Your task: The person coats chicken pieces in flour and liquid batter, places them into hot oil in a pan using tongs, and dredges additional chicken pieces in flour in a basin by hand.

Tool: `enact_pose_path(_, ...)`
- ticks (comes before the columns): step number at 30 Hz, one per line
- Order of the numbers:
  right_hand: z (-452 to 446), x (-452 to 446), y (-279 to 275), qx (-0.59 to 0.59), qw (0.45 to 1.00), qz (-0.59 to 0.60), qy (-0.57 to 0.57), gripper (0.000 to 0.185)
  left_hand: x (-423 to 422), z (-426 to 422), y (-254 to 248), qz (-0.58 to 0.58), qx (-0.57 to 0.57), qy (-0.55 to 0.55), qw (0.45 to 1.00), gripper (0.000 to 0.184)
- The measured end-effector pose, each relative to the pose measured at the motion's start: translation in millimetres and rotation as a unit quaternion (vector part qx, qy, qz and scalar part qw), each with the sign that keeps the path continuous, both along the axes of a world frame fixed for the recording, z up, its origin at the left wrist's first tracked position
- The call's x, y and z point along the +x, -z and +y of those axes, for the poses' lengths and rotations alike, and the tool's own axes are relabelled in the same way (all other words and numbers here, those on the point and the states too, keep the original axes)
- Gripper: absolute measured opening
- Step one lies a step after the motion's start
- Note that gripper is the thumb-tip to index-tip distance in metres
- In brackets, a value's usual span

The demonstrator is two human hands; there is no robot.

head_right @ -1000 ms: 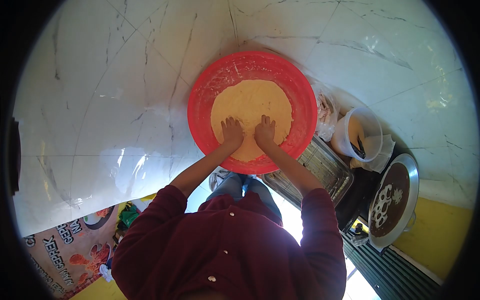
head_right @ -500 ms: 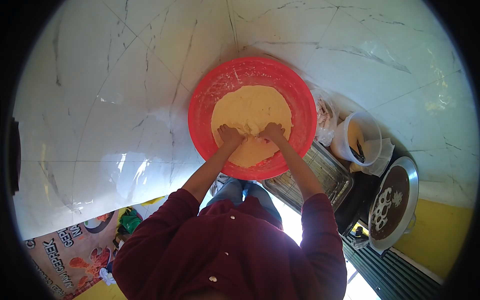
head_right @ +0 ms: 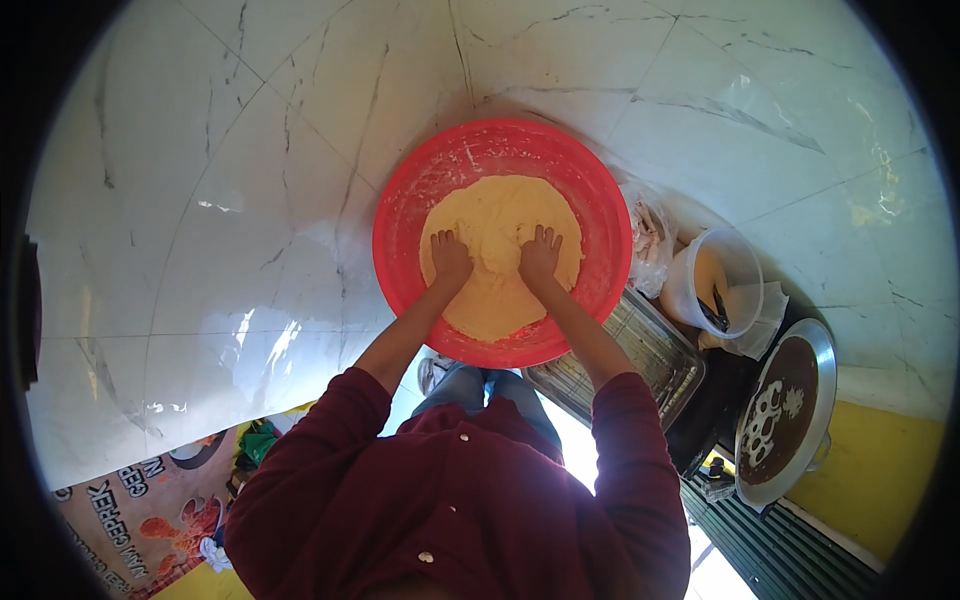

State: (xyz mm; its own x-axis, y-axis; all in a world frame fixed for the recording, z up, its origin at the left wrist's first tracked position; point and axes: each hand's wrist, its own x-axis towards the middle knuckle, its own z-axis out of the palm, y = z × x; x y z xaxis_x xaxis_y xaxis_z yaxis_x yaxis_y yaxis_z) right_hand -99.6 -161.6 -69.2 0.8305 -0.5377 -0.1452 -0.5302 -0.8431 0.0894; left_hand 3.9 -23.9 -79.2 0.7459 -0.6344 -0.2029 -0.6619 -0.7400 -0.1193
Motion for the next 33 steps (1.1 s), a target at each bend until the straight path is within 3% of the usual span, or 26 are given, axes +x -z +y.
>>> enact_pose_path(5, 23, -1, -29, 0.123, 0.992, -0.011, 0.032, 0.034, -21, -7, -17, 0.135, -0.079, -0.077, 0.985, 0.034)
enact_pose_path(7, 13, -2, -22, 0.305, 0.944, -0.008, 0.123, 0.036, -22, -3, -35, 0.182, -0.098, -0.104, 0.973, 0.039)
enact_pose_path(9, 2, -17, -18, 0.293, 0.95, -0.015, 0.108, 0.034, -14, 13, -60, 0.331, -0.095, -0.135, 0.929, 0.033)
enact_pose_path(10, -3, -24, -16, 0.281, 0.955, -0.022, 0.093, 0.032, -12, 22, -54, 0.331, -0.094, -0.135, 0.929, 0.033)
enact_pose_path(12, -10, -33, -12, 0.245, 0.967, -0.024, 0.062, 0.03, -16, 37, -44, 0.11, -0.072, -0.072, 0.989, 0.032)
enact_pose_path(17, 4, -18, 2, 0.201, 0.979, -0.031, 0.005, 0.024, -15, 12, -31, 0.149, -0.032, -0.092, 0.984, 0.029)
enact_pose_path(19, 21, -6, -7, 0.12, 0.992, -0.026, -0.007, 0.023, -21, -1, -31, 0.164, -0.022, -0.115, 0.98, 0.028)
enact_pose_path(22, 25, 3, 7, 0.046, 0.993, -0.075, -0.083, 0.025, -22, -8, -23, 0.157, 0.013, -0.123, 0.98, 0.028)
enact_pose_path(23, 22, 3, 12, 0.046, 0.993, -0.074, -0.082, 0.025, -22, -7, -16, 0.105, -0.002, -0.096, 0.99, 0.035)
enact_pose_path(25, 13, 3, 20, 0.23, 0.973, -0.036, 0.005, 0.029, -23, -5, -13, 0.053, -0.019, -0.068, 0.996, 0.042)
enact_pose_path(26, 7, 3, 26, 0.229, 0.973, -0.036, 0.005, 0.029, -21, -3, -12, 0.112, -0.04, -0.077, 0.99, 0.045)
enact_pose_path(28, -5, 1, 46, 0.377, 0.926, -0.006, -0.016, 0.038, -14, 2, -23, 0.17, -0.062, -0.086, 0.98, 0.047)
enact_pose_path(29, -11, -4, 44, 0.376, 0.926, -0.006, -0.017, 0.038, -8, 5, -32, 0.258, -0.055, -0.102, 0.959, 0.052)
enact_pose_path(30, -14, -10, 13, 0.475, 0.877, -0.009, 0.071, 0.035, -1, 7, -39, 0.343, -0.049, -0.114, 0.931, 0.058)
enact_pose_path(31, -16, -15, -6, 0.565, 0.81, -0.011, 0.156, 0.031, 7, 12, -41, 0.343, -0.049, -0.114, 0.931, 0.058)
enact_pose_path(32, -24, -16, -6, 0.565, 0.81, -0.01, 0.156, 0.031, 14, 18, -42, 0.36, -0.044, -0.105, 0.926, 0.056)
enact_pose_path(33, -36, -18, -3, 0.501, 0.861, 0.03, 0.083, 0.029, 17, 24, -42, 0.377, -0.039, -0.096, 0.92, 0.054)
